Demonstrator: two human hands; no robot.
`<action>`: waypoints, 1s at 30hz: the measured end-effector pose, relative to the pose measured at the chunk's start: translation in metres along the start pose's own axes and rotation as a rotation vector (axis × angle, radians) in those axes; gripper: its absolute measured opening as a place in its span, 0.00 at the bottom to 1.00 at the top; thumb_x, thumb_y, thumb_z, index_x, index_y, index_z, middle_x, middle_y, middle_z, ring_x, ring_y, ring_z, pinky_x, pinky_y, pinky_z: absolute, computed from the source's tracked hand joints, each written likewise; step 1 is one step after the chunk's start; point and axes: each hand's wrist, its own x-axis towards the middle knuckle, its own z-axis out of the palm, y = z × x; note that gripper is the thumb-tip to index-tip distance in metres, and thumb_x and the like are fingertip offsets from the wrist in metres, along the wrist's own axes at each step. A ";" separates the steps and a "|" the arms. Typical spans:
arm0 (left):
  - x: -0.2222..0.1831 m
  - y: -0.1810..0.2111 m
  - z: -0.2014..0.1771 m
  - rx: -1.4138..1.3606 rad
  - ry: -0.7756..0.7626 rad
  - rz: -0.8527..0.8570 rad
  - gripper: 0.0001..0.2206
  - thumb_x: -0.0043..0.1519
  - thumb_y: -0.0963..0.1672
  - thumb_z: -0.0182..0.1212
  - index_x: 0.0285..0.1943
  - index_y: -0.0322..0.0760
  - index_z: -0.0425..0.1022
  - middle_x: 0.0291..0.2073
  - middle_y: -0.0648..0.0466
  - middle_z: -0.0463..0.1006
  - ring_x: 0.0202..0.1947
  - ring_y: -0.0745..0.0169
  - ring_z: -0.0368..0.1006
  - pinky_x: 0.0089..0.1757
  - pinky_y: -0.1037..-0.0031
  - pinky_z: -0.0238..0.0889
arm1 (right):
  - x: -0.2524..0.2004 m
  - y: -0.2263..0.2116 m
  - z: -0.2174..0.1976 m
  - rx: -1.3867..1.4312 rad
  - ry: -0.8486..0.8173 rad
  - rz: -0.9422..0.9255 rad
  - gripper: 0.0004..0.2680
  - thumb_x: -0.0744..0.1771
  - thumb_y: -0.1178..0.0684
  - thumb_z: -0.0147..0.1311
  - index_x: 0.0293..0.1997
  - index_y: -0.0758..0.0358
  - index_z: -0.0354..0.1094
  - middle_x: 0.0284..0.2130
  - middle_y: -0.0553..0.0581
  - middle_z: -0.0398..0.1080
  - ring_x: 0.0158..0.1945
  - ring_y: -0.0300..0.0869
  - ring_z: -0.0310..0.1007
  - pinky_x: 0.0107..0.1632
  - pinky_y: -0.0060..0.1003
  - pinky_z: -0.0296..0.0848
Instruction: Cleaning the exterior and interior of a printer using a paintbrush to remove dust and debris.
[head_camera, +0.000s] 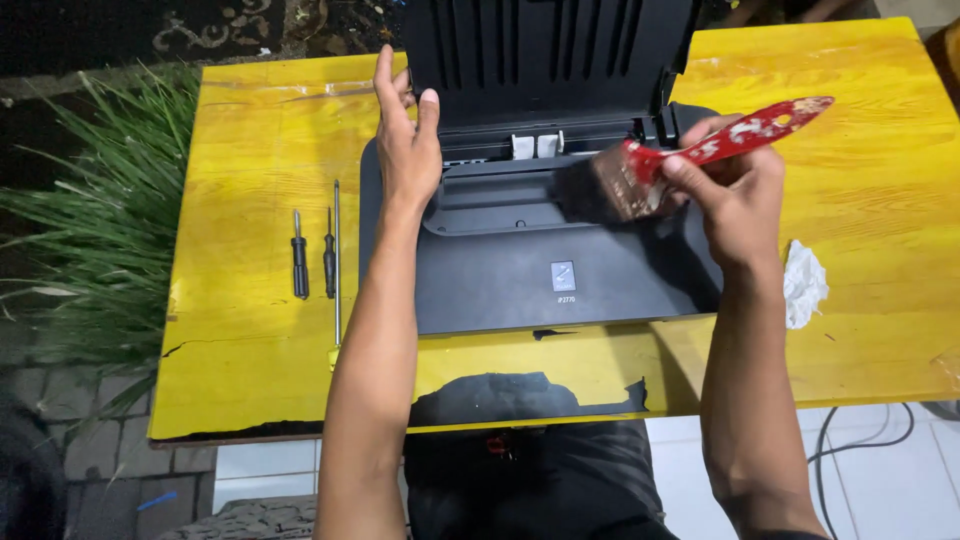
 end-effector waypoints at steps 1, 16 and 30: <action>-0.001 0.002 -0.002 0.002 -0.002 0.002 0.26 0.75 0.55 0.45 0.80 0.60 0.41 0.71 0.37 0.68 0.67 0.43 0.70 0.58 0.59 0.66 | 0.001 0.006 -0.012 0.003 0.002 0.000 0.08 0.68 0.59 0.63 0.46 0.63 0.64 0.37 0.52 0.66 0.31 0.35 0.69 0.34 0.24 0.71; 0.000 0.021 -0.016 -0.225 -0.067 -0.130 0.29 0.71 0.60 0.40 0.78 0.56 0.49 0.74 0.37 0.63 0.74 0.43 0.62 0.64 0.58 0.57 | -0.039 -0.054 0.049 -0.511 -0.033 -0.393 0.03 0.70 0.64 0.60 0.44 0.70 0.70 0.39 0.58 0.73 0.33 0.42 0.73 0.40 0.34 0.73; 0.013 0.008 -0.072 -0.679 0.035 -0.221 0.42 0.57 0.69 0.30 0.71 0.48 0.65 0.65 0.41 0.77 0.66 0.46 0.74 0.54 0.66 0.60 | -0.028 -0.048 0.181 0.147 -0.070 -0.107 0.05 0.69 0.53 0.60 0.45 0.56 0.67 0.33 0.43 0.68 0.34 0.29 0.65 0.39 0.24 0.66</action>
